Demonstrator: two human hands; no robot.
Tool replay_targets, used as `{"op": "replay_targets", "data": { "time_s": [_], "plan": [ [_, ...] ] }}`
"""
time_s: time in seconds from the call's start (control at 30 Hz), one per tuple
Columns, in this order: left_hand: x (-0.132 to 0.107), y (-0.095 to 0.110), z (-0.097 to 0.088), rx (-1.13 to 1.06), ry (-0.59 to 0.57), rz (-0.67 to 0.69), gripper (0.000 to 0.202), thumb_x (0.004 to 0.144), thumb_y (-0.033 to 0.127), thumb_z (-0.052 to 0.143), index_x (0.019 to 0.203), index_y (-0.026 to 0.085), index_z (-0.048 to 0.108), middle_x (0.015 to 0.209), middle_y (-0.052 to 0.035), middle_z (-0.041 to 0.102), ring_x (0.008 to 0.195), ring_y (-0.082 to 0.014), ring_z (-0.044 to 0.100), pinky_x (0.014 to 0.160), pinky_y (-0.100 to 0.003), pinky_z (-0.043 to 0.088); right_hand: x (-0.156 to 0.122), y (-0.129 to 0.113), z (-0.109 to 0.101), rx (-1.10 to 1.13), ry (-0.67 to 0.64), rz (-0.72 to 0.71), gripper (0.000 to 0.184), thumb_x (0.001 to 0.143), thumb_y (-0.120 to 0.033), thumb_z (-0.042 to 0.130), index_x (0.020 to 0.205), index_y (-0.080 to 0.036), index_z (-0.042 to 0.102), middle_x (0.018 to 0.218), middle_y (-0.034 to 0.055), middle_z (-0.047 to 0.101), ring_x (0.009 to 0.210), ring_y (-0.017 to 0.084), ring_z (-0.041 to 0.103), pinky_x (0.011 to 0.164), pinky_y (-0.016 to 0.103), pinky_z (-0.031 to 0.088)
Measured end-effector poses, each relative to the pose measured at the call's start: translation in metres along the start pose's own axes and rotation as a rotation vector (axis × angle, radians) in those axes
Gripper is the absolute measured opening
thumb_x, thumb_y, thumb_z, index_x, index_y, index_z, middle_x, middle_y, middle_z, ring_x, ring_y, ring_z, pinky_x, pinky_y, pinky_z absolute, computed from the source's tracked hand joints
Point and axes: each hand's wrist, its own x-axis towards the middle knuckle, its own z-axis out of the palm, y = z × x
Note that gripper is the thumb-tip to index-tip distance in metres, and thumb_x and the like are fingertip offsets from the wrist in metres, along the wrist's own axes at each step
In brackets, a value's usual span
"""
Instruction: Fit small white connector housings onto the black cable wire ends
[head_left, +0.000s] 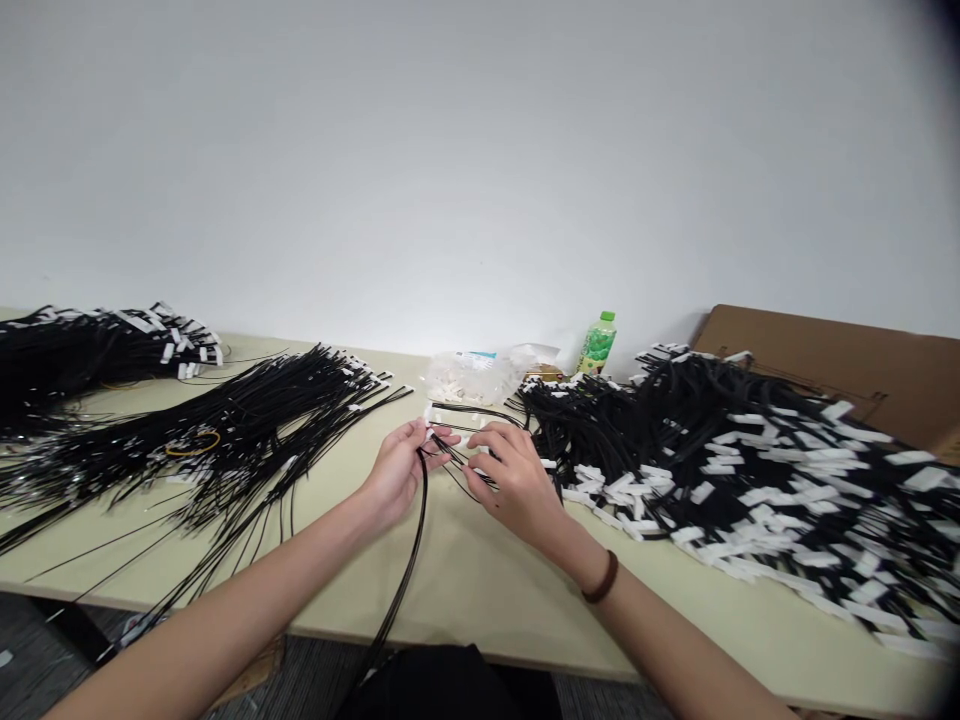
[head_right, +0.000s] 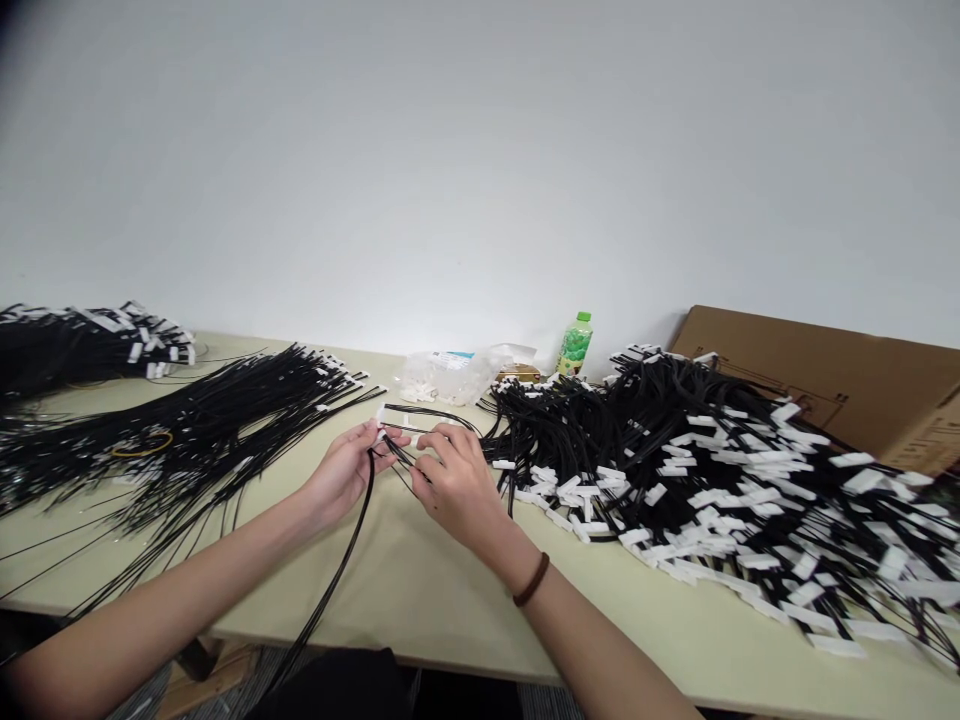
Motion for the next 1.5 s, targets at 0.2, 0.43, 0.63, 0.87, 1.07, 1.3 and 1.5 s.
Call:
{"op": "replay_targets", "data": {
  "time_s": [0.2, 0.43, 0.63, 0.87, 1.07, 1.3, 1.5],
  "plan": [
    [-0.0009, -0.0002, -0.0006, -0.008, -0.018, 0.002, 0.022, 0.085, 0.017, 0.042, 0.072, 0.009, 0.059, 0.075, -0.0096, 0.064, 0.063, -0.0116, 0.059, 0.057, -0.022, 0.049, -0.0004, -0.0001, 0.0, 0.005, -0.02, 0.004, 0.012, 0.084, -0.016, 0.048, 0.073, -0.016, 0.053, 0.093, 0.0051, 0.056, 0.098, 0.021, 0.043, 0.082, 0.038, 0.036],
    [-0.0018, -0.0003, 0.0001, 0.0, -0.032, -0.002, 0.022, 0.085, 0.017, 0.042, 0.073, 0.009, 0.059, 0.076, -0.009, 0.064, 0.065, -0.0114, 0.059, 0.057, -0.022, 0.049, 0.0001, -0.0006, 0.0004, 0.027, -0.045, 0.002, 0.013, 0.085, -0.015, 0.047, 0.073, -0.015, 0.052, 0.089, 0.0048, 0.056, 0.095, 0.021, 0.043, 0.081, 0.037, 0.037],
    [-0.0021, -0.0008, -0.0005, 0.007, -0.045, -0.006, 0.021, 0.085, 0.018, 0.041, 0.074, 0.009, 0.057, 0.077, -0.0091, 0.064, 0.063, -0.0107, 0.059, 0.057, -0.021, 0.05, 0.0002, -0.0007, -0.0002, 0.029, -0.046, -0.005, 0.013, 0.085, -0.015, 0.047, 0.073, -0.015, 0.052, 0.087, 0.0046, 0.056, 0.094, 0.021, 0.043, 0.08, 0.036, 0.037],
    [-0.0019, -0.0007, -0.0003, 0.01, -0.056, -0.009, 0.021, 0.085, 0.018, 0.041, 0.074, 0.009, 0.057, 0.076, -0.0095, 0.064, 0.065, -0.0116, 0.059, 0.057, -0.021, 0.05, -0.0005, -0.0002, 0.0005, 0.023, -0.059, -0.002, 0.012, 0.085, -0.015, 0.046, 0.074, -0.015, 0.052, 0.087, 0.0045, 0.056, 0.093, 0.02, 0.043, 0.08, 0.036, 0.037],
    [-0.0011, -0.0022, -0.0014, 0.009, -0.055, -0.011, 0.02, 0.085, 0.019, 0.043, 0.074, 0.01, 0.058, 0.076, -0.0093, 0.064, 0.064, -0.0114, 0.059, 0.057, -0.021, 0.049, -0.0003, -0.0007, -0.0004, 0.019, -0.077, -0.003, 0.012, 0.084, -0.015, 0.047, 0.074, -0.015, 0.052, 0.085, 0.0046, 0.056, 0.093, 0.02, 0.043, 0.08, 0.036, 0.037],
    [-0.0009, -0.0025, -0.001, 0.02, -0.059, -0.012, 0.019, 0.084, 0.018, 0.043, 0.074, 0.01, 0.057, 0.079, -0.0086, 0.064, 0.069, -0.0131, 0.061, 0.056, -0.022, 0.05, -0.0018, 0.0007, 0.0026, 0.034, -0.098, -0.009, 0.013, 0.084, -0.015, 0.048, 0.071, -0.015, 0.052, 0.081, 0.0045, 0.055, 0.09, 0.02, 0.043, 0.079, 0.036, 0.038],
    [-0.0012, -0.0024, -0.0009, 0.034, -0.056, -0.016, 0.018, 0.084, 0.016, 0.042, 0.074, 0.011, 0.056, 0.079, -0.009, 0.064, 0.068, -0.0129, 0.061, 0.055, -0.021, 0.05, -0.0021, 0.0008, 0.0023, 0.04, -0.099, -0.015, 0.014, 0.084, -0.015, 0.047, 0.07, -0.015, 0.052, 0.078, 0.0048, 0.055, 0.089, 0.02, 0.043, 0.078, 0.036, 0.038]
  ]
}}
